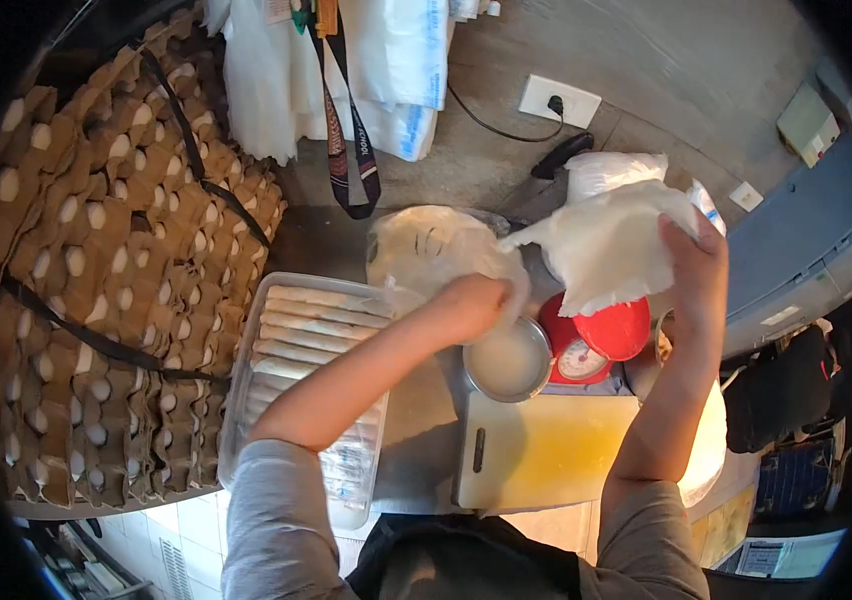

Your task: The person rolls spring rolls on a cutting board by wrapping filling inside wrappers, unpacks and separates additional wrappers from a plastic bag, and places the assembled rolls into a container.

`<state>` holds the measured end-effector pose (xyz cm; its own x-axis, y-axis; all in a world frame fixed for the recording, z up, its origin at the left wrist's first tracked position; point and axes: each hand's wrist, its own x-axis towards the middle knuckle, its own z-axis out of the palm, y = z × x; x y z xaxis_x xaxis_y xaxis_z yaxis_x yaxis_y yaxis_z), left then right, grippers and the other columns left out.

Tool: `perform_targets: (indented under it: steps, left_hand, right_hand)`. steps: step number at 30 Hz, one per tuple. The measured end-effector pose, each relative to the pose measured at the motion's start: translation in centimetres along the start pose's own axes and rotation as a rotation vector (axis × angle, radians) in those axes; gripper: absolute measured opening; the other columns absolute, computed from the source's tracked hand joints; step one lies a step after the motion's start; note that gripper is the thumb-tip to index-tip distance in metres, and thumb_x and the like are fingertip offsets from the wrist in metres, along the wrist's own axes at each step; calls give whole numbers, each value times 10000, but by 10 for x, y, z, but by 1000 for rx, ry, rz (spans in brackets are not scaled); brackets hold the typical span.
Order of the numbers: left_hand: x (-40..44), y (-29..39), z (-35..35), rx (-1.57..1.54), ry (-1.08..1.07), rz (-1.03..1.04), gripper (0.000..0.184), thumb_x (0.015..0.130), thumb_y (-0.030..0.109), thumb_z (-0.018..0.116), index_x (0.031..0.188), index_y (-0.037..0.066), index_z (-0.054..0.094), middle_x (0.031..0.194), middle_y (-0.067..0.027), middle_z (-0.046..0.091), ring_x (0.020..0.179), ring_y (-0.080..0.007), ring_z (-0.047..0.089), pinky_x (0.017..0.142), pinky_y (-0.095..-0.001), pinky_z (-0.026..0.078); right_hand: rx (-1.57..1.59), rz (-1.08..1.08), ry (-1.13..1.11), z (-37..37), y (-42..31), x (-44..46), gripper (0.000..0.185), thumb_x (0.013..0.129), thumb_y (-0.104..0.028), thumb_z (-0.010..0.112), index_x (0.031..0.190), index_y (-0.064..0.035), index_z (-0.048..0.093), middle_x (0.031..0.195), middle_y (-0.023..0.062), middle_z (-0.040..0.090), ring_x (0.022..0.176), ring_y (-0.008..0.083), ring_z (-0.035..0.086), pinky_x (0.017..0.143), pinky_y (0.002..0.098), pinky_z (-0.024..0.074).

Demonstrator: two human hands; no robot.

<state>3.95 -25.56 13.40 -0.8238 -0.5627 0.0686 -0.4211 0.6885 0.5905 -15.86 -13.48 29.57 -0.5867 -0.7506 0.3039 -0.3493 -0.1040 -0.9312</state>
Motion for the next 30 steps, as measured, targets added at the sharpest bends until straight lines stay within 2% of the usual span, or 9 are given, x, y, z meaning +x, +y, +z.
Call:
perform_targets:
  steps: [6, 8, 10, 13, 17, 18, 21, 26, 30]
  left_hand:
    - [-22, -59, -19, 474, 615, -57, 303, 795, 240, 654, 1061, 95, 637, 1038, -173, 665, 980, -334, 639, 841, -416, 498]
    - [-16, -72, -18, 517, 422, -236, 382, 771, 271, 682, 1105, 95, 624, 1071, -156, 664, 1011, -315, 637, 846, -402, 503]
    - [-5, -76, -32, 330, -86, -463, 523, 736, 307, 735, 1194, 95, 596, 1110, -130, 661, 1048, -288, 632, 844, -383, 513]
    - [-15, -74, -58, 172, -19, -400, 419, 826, 342, 648, 1138, 62, 623, 1027, -155, 681, 914, -300, 670, 782, -375, 518]
    - [-24, -119, -47, -700, 485, -238, 235, 906, 261, 563, 1074, 101, 600, 945, -134, 673, 848, -314, 649, 728, -372, 500]
    - [-34, -96, -64, -283, 396, -264, 187, 929, 271, 537, 1014, 105, 550, 899, -136, 643, 839, -333, 627, 725, -387, 481]
    - [-46, -67, -75, -84, 471, -233, 200, 903, 275, 567, 971, 96, 509, 850, -144, 612, 803, -343, 608, 704, -413, 465]
    - [-42, -88, -68, 151, 669, -180, 252, 888, 295, 623, 884, 63, 525, 758, -120, 573, 680, -265, 544, 670, -348, 446]
    - [-33, -85, -82, -191, 424, -294, 234, 905, 262, 628, 848, 49, 549, 752, -42, 571, 709, -150, 529, 665, -293, 438]
  right_hand:
    - [404, -42, -153, -7, -36, -30, 238, 893, -72, 565, 1111, -3, 631, 1002, 83, 670, 886, 158, 633, 786, 274, 500]
    - [586, -5, -153, 5, -32, -32, 267, 896, -77, 564, 1148, 3, 601, 1037, 101, 663, 897, 179, 642, 806, 307, 518]
    - [761, 72, -191, 12, 13, -31, 296, 905, -98, 568, 1182, 6, 556, 1086, 121, 641, 938, 210, 639, 846, 373, 526]
    - [808, 350, -155, 55, 58, -52, 324, 911, -148, 589, 1197, -7, 531, 1117, 121, 623, 989, 236, 624, 855, 422, 528]
    - [641, 838, -34, 80, 117, -109, 308, 882, -95, 627, 1171, -20, 551, 1111, 110, 629, 1003, 229, 621, 844, 401, 522]
    - [622, 912, -66, 79, 129, -118, 297, 885, -83, 618, 1168, -21, 554, 1114, 108, 629, 1010, 225, 620, 841, 394, 523]
    - [722, 939, -115, 88, 133, -134, 312, 894, -38, 585, 1204, -59, 554, 1132, 95, 631, 1030, 245, 615, 892, 474, 502]
    - [720, 754, -372, 87, 89, -142, 355, 873, -7, 603, 1225, -22, 553, 1149, 118, 631, 1036, 222, 624, 889, 391, 512]
    - [587, 823, -656, 102, 54, -107, 387, 849, -24, 637, 1226, 4, 554, 1134, 119, 643, 1008, 211, 645, 853, 353, 533]
